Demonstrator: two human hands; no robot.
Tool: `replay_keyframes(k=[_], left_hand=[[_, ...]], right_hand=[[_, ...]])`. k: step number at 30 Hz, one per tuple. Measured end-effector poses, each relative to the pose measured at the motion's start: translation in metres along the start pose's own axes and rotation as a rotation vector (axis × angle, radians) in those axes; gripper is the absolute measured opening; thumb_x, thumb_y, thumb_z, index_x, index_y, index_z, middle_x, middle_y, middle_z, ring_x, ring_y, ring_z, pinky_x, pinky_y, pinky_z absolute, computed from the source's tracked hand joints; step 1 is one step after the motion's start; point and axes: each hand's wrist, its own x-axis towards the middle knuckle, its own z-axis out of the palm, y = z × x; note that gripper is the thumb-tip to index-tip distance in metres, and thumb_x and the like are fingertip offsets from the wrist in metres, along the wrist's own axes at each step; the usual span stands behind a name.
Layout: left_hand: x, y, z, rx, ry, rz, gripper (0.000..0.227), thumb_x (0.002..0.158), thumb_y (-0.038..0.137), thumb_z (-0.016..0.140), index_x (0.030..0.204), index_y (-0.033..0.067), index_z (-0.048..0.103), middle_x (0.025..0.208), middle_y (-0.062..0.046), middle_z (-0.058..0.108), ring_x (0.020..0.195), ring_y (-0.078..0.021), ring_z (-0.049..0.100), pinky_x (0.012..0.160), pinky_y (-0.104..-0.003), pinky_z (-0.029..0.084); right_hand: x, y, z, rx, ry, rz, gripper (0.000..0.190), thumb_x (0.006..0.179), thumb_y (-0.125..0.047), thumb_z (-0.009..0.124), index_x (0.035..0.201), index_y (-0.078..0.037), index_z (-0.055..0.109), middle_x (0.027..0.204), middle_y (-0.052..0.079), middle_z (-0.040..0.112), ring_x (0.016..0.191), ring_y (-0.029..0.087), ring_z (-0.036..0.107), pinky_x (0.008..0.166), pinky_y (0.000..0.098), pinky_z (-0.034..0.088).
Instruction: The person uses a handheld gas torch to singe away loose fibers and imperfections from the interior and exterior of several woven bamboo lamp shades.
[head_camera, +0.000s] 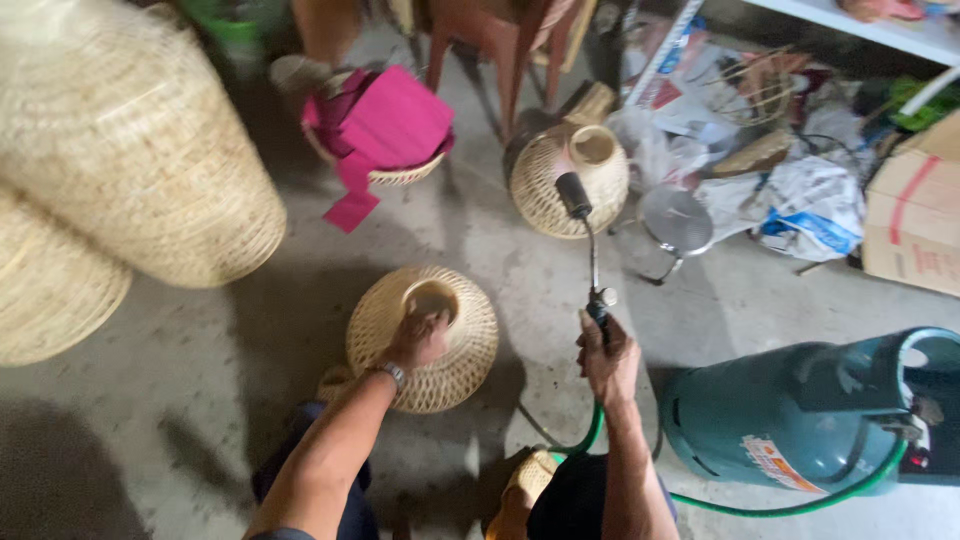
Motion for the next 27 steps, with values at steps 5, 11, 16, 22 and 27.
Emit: replay_keyframes(k=[5, 11, 16, 22, 27], left_hand=[[0.013, -0.031, 0.095, -0.113, -0.303, -0.325, 0.070, 0.099, 0.042, 0.052, 0.154, 0.0025, 0.033, 0.152, -0.022, 0.046, 0.145, -0.0360, 0.040, 0.126, -0.055, 0.010], [0.027, -0.044, 0.148, -0.763, -0.076, -0.569, 0.076, 0.106, 0.058, 0.030, 0.157, 0.0032, 0.025, 0.164, -0.024, 0.027, 0.154, -0.0403, 0.021, 0.122, -0.054, 0.017], [0.017, -0.056, 0.141, -0.483, -0.216, -0.630, 0.074, 0.104, 0.059, 0.023, 0.148, 0.0033, 0.046, 0.156, -0.021, 0.045, 0.142, -0.0384, 0.043, 0.118, -0.051, 0.034], [0.013, -0.043, 0.123, -0.425, 0.013, -0.492, 0.076, 0.101, 0.058, 0.028, 0.133, -0.0059, 0.055, 0.146, -0.029, 0.050, 0.122, -0.0458, 0.050, 0.100, -0.056, 0.041], [0.014, -0.047, 0.065, -0.206, -0.109, -0.527, 0.061, 0.110, 0.043, 0.030, 0.113, -0.0059, 0.067, 0.117, -0.029, 0.069, 0.098, -0.0405, 0.068, 0.091, -0.051, 0.054]], right_hand=[[0.006, 0.006, 0.001, -0.030, 0.036, 0.025, 0.044, 0.095, -0.044, 0.065, 0.094, 0.000, 0.068, 0.065, 0.005, 0.063, 0.048, 0.012, 0.059, 0.043, 0.0311, 0.048], [0.003, 0.000, 0.004, -0.102, -0.022, 0.076, 0.044, 0.094, -0.045, 0.065, 0.106, -0.004, 0.071, 0.068, 0.004, 0.064, 0.053, 0.011, 0.060, 0.047, 0.0315, 0.051], [0.003, -0.006, 0.006, -0.123, -0.104, 0.063, 0.046, 0.094, -0.046, 0.065, 0.111, -0.004, 0.068, 0.067, 0.006, 0.064, 0.053, 0.012, 0.062, 0.049, 0.0335, 0.052], [0.004, -0.002, 0.005, -0.119, -0.138, 0.065, 0.047, 0.094, -0.049, 0.064, 0.108, -0.004, 0.068, 0.065, 0.005, 0.063, 0.052, 0.014, 0.061, 0.049, 0.0336, 0.051], [0.008, 0.005, 0.001, -0.074, -0.122, 0.099, 0.045, 0.093, -0.047, 0.065, 0.112, -0.006, 0.069, 0.068, 0.005, 0.064, 0.052, 0.012, 0.060, 0.047, 0.0317, 0.051]])
